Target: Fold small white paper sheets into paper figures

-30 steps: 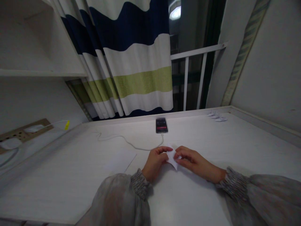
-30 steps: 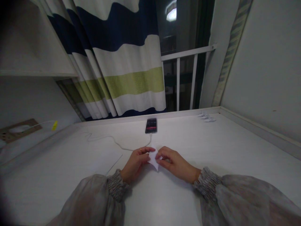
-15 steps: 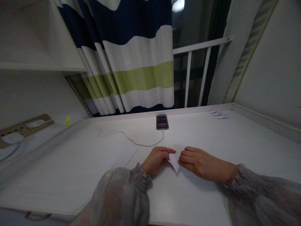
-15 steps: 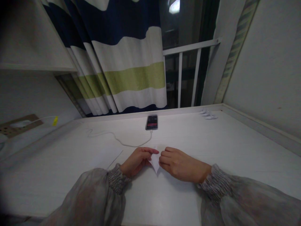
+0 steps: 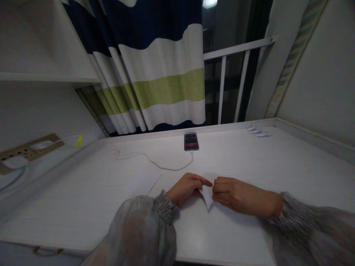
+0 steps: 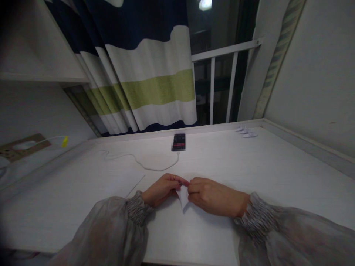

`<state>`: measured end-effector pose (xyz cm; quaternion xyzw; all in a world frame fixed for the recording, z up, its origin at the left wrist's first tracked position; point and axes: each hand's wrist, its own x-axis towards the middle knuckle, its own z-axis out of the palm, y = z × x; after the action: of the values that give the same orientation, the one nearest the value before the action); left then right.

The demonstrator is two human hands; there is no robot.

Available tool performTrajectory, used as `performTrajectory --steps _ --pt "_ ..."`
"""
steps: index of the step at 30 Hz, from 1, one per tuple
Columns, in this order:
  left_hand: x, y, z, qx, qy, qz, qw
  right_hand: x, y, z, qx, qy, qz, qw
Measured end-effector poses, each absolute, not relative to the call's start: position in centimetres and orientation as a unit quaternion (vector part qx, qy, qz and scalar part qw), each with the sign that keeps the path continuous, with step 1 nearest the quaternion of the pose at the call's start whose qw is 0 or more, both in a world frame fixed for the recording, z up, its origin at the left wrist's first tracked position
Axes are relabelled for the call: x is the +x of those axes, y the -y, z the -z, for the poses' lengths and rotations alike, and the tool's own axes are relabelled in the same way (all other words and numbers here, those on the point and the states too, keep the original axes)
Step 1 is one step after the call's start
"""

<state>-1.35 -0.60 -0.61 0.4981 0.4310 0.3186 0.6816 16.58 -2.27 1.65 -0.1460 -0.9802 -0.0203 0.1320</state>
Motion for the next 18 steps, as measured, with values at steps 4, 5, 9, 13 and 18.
performTrajectory --steps 4,5,9,13,18 --pt "-1.3 0.7 0.5 0.497 -0.425 -0.306 0.692 16.5 2.3 -1.8 -0.150 0.980 -0.003 0.134" --pt "-1.3 0.7 0.4 0.500 -0.419 -0.302 0.695 16.5 2.3 -1.8 -0.149 0.980 -0.009 0.135" --pt "-1.5 1.0 -0.1 0.521 -0.382 -0.284 0.709 16.6 2.2 -1.7 -0.159 0.977 -0.027 0.141" --pt "-1.8 1.1 -0.3 0.535 -0.365 -0.269 0.713 17.1 2.0 -1.7 -0.184 0.961 -0.082 0.187" --pt "-2.0 0.8 0.0 0.542 -0.336 -0.249 0.729 17.9 1.6 -1.8 -0.209 0.930 -0.165 0.254"
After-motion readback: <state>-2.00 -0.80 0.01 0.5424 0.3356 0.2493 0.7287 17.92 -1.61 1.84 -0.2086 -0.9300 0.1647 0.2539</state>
